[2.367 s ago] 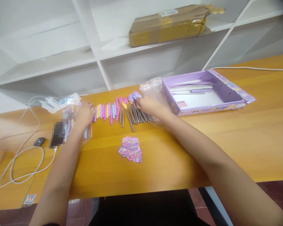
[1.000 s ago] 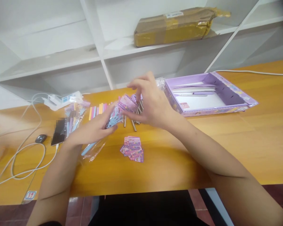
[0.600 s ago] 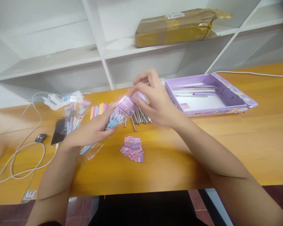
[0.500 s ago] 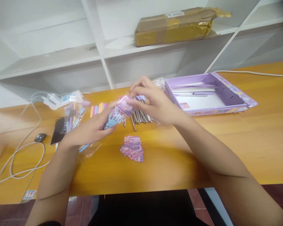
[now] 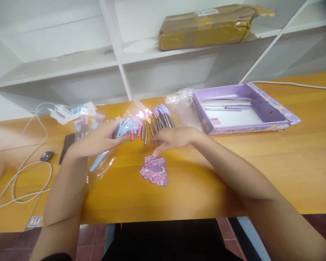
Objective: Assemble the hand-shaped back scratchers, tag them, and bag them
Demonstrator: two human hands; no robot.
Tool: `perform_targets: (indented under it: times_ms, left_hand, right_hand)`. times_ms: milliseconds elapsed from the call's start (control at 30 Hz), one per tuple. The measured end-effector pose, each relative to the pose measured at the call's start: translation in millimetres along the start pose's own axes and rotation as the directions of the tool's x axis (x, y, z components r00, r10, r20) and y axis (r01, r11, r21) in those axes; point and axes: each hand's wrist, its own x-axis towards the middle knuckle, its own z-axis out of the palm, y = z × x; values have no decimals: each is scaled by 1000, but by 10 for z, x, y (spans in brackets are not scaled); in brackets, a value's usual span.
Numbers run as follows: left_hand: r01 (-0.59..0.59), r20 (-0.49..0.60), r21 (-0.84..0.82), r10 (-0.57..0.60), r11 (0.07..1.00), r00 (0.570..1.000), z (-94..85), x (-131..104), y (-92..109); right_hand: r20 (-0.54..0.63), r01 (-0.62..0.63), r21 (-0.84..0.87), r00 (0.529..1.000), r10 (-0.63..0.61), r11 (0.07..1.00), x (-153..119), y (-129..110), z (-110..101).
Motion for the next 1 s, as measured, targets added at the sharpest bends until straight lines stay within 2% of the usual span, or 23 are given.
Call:
perform_targets:
  times_ms: [33,100,167,233,267,333,367,433,567,667,700,733,767,833,867,900,933,967,1000]
  left_hand:
    - [-12,37,-26,13,1000,999,81,52,33]
    - [-21,115,-76,29,997,993,227,148,92]
    - [-10,209,-133,38,991,977,333,223,119]
    - [-3,295,-201,64,980,954,396,278,94]
    - [-11,327,-245,93,969,940,416,300,63]
    - [-25,382,-340,162,940,910,442,340,-24]
    - [-22,408,-383,190,924,893,451,359,-73]
    - [5,470,-434,222,901,854,469,397,-164]
    - [24,551,-448,255,894,794,506,457,-269]
    - [22,567,-466,279,884,775,532,482,-297]
    - [31,564,-466,270,884,781,540,488,-301]
    - [40,553,-467,257,883,793,546,493,-304]
    - [45,534,-472,245,880,809,552,497,-306]
    - [45,488,-486,228,873,842,561,500,-304]
    - [40,473,-490,226,871,851,564,500,-301]
    - [38,469,-486,224,873,855,566,498,-298]
    - [38,472,-476,218,879,854,567,495,-297]
    - [43,480,-463,210,885,852,566,491,-297]
    - [50,485,-453,199,890,852,565,487,-300]
  right_hand:
    - [-39,8,44,999,-6,999,-2,-49,2]
    - [-233,57,137,972,-24,989,-29,-170,-26]
    - [-421,112,124,906,-50,986,-78,-293,-70]
    - [-536,94,46,843,-55,995,-143,-393,-112]
    - [-603,62,6,796,-46,998,-180,-430,-132]
    - [-762,-24,-39,647,-15,999,-257,-477,-182]
    - [-820,-60,-46,572,-4,997,-296,-487,-213]
    - [-891,-85,-49,455,-5,995,-366,-484,-292]
    - [-977,6,-29,210,-30,1000,-483,-436,-482]
    - [-996,88,-14,91,-22,996,-556,-423,-572]
    - [-997,122,-4,75,-13,992,-571,-429,-579]
    - [-996,156,11,85,-3,988,-578,-440,-574]
    - [-989,177,36,145,11,984,-575,-452,-560]
    - [-931,158,96,365,32,983,-544,-465,-523]
    - [-887,126,109,460,39,986,-523,-453,-514]
    - [-855,95,108,516,44,990,-507,-422,-520]
    - [-848,75,101,528,46,992,-500,-364,-546]
    - [-865,67,94,500,48,993,-507,-276,-592]
    - [-895,65,90,443,52,994,-528,-158,-657]
